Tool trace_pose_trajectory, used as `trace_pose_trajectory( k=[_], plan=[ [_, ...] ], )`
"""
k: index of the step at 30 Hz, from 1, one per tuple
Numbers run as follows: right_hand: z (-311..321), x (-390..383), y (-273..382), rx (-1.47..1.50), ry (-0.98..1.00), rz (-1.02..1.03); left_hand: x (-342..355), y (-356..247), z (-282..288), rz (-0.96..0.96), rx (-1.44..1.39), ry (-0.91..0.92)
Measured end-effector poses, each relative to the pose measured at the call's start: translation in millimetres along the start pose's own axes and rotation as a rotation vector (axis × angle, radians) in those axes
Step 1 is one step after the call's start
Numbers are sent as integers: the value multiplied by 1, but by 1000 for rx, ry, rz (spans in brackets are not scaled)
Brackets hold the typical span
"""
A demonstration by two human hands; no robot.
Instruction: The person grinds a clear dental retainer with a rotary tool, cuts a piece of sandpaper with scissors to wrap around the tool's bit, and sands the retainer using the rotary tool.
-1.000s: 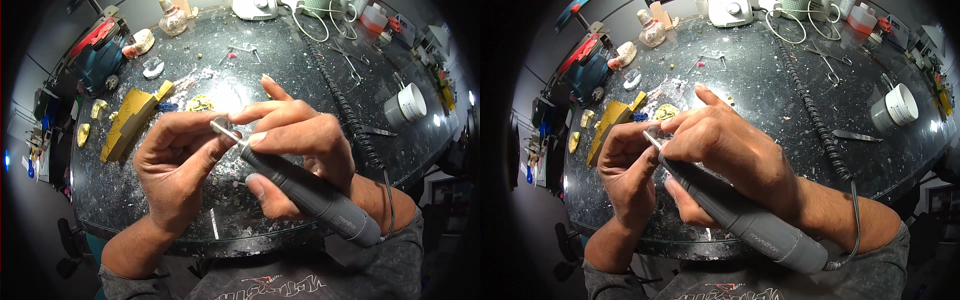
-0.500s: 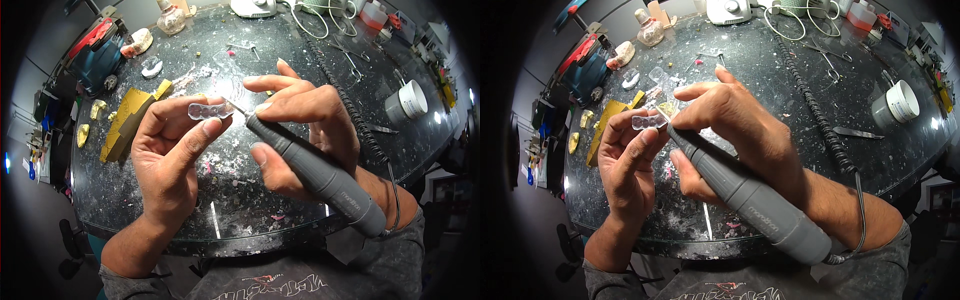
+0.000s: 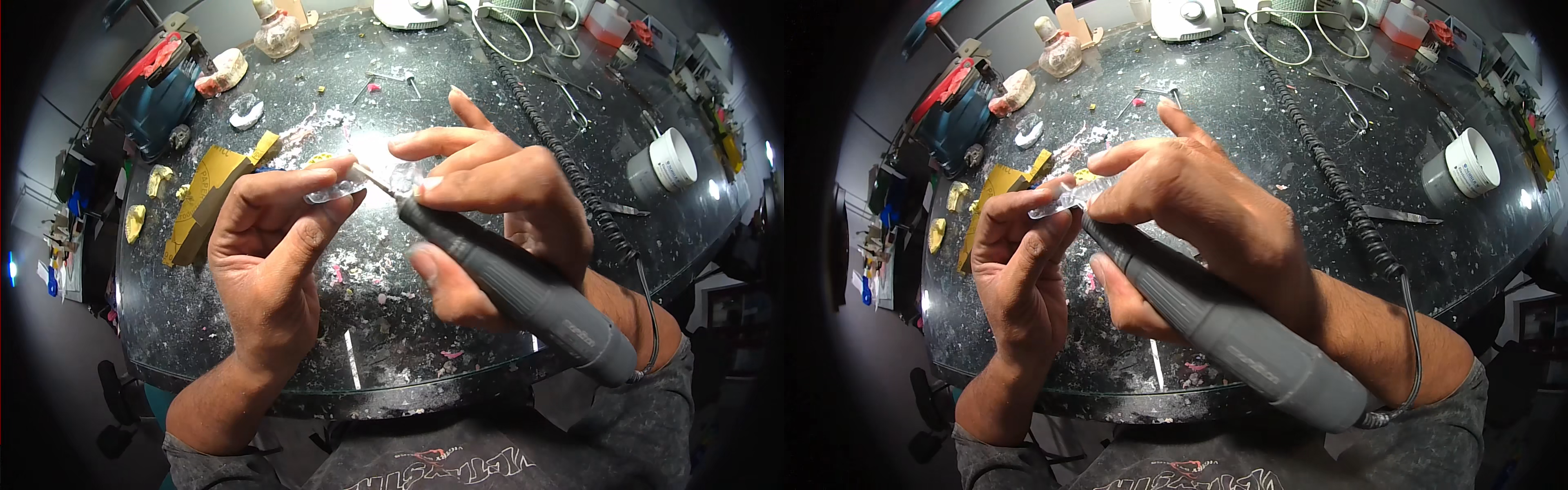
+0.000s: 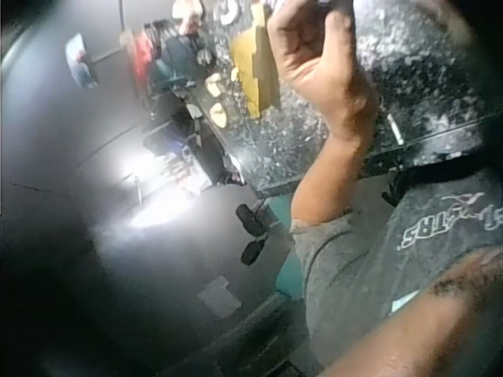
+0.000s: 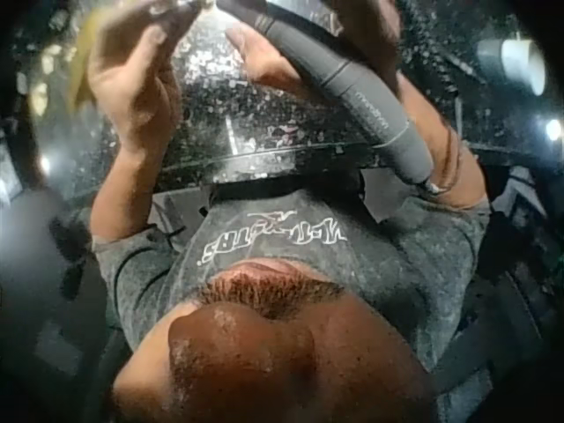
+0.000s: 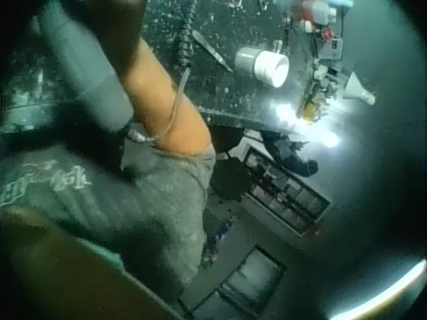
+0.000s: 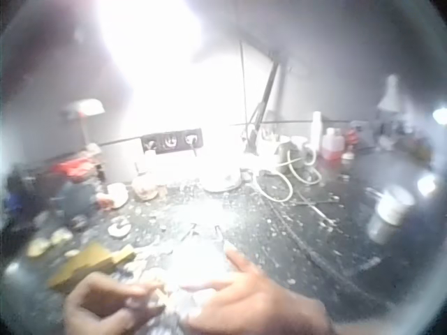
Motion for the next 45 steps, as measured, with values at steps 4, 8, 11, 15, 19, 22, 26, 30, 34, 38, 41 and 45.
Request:
trace_pose_trajectory(
  k=[4, 8, 11, 15, 19, 22, 26, 30, 34, 38, 41, 45],
  plan=[
    [3, 2, 3, 138, -206, -72, 0, -1, -1, 32, 52, -22],
    [4, 2, 4, 62, -166, -49, 0, -2, -5, 50, 50, -48],
    [11, 3, 0, 13, -103, 10, 1, -2, -3, 40, 46, -43],
    [5, 0, -5, -38, -49, 42, 0, -1, -4, 43, 41, -31],
    [0, -2, -6, -16, -66, -1, -1, 1, -2, 26, 46, 2],
    [1, -2, -7, 47, -59, -1, -2, 2, 1, 17, 62, -3],
    [-2, -6, -9, 80, -100, -52, -2, 2, -4, -6, 43, 22],
    [-6, -4, -6, 145, -19, 7, -2, 2, -3, -4, 65, 33],
    [-9, -3, 2, 131, 12, -29, -4, 4, -4, -3, -11, 45],
    [-12, -5, 6, 84, -14, -83, -4, 3, -6, -50, 101, 62],
    [-12, -4, 7, 146, 22, -56, -5, 4, -5, -30, 23, 44],
    [-15, -7, 5, 131, -33, -110, -6, 2, -7, -49, 106, 24]
  ],
)
Point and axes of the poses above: each hand's wrist, its own x-axis towards the middle knuckle, its own z-axis out of the back of the hand, y = z × x, the point moved 2 cm from there along x, towards the middle knuckle, and after that the axes turned 4 degrees about -y, right-handed, at the moved point
